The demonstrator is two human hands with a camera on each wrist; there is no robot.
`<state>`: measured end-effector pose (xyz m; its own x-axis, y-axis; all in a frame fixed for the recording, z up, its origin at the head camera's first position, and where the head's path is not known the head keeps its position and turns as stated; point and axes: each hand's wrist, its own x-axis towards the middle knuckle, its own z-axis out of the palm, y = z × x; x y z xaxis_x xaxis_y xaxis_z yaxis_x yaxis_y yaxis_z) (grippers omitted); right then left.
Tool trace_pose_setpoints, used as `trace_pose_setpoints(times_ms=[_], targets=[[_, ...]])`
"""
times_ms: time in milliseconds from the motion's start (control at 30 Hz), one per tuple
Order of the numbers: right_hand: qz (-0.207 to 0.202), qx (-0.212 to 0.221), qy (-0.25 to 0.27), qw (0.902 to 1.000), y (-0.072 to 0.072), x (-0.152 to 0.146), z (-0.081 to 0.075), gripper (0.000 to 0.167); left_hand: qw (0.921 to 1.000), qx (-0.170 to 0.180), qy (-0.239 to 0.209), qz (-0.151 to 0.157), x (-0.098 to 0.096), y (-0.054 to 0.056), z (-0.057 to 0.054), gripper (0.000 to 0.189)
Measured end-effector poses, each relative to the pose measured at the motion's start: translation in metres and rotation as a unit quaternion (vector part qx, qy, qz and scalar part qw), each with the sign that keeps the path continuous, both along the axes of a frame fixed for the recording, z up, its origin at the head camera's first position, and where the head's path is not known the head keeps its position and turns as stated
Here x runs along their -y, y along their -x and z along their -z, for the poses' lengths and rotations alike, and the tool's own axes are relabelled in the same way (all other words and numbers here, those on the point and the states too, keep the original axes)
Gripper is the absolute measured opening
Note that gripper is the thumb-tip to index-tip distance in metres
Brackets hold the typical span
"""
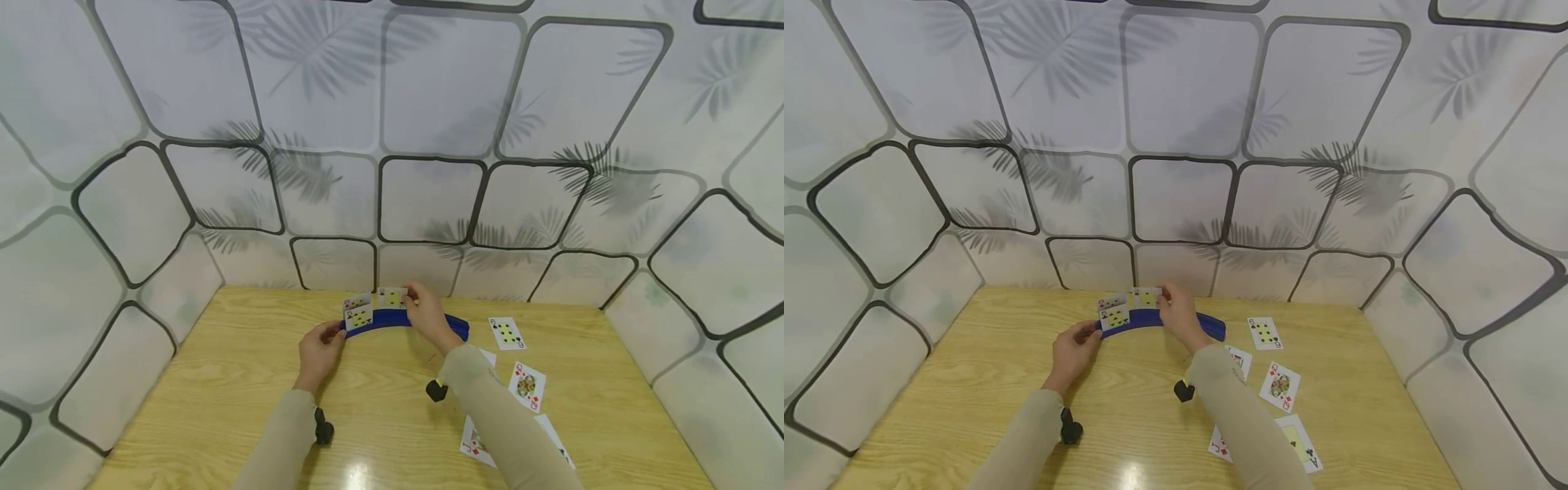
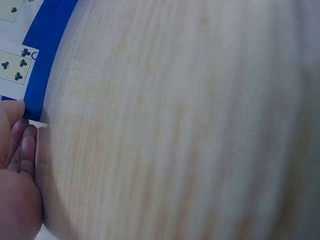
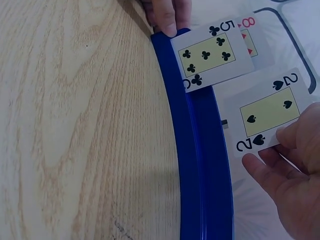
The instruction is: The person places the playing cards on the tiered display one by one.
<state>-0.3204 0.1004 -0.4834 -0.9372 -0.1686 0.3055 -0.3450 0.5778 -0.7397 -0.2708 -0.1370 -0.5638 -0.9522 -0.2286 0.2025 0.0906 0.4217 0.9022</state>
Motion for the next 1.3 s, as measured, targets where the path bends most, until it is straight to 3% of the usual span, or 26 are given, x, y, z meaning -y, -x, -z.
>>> trace_pose_setpoints(times_ms=[800,1300], targets=[[-0.020,0.026,-0.006,0.9994,0.012,0.006,0.009,0.022,0.9999,0.006,0.003,-0.011,-0.003,0.000,-0.004,0.025],[-0.012,0.040,0.027,0.9988,0.015,0.003,0.013,0.026,0.9999,0.006,0.005,-0.012,-0.005,0.003,-0.004,0.025]])
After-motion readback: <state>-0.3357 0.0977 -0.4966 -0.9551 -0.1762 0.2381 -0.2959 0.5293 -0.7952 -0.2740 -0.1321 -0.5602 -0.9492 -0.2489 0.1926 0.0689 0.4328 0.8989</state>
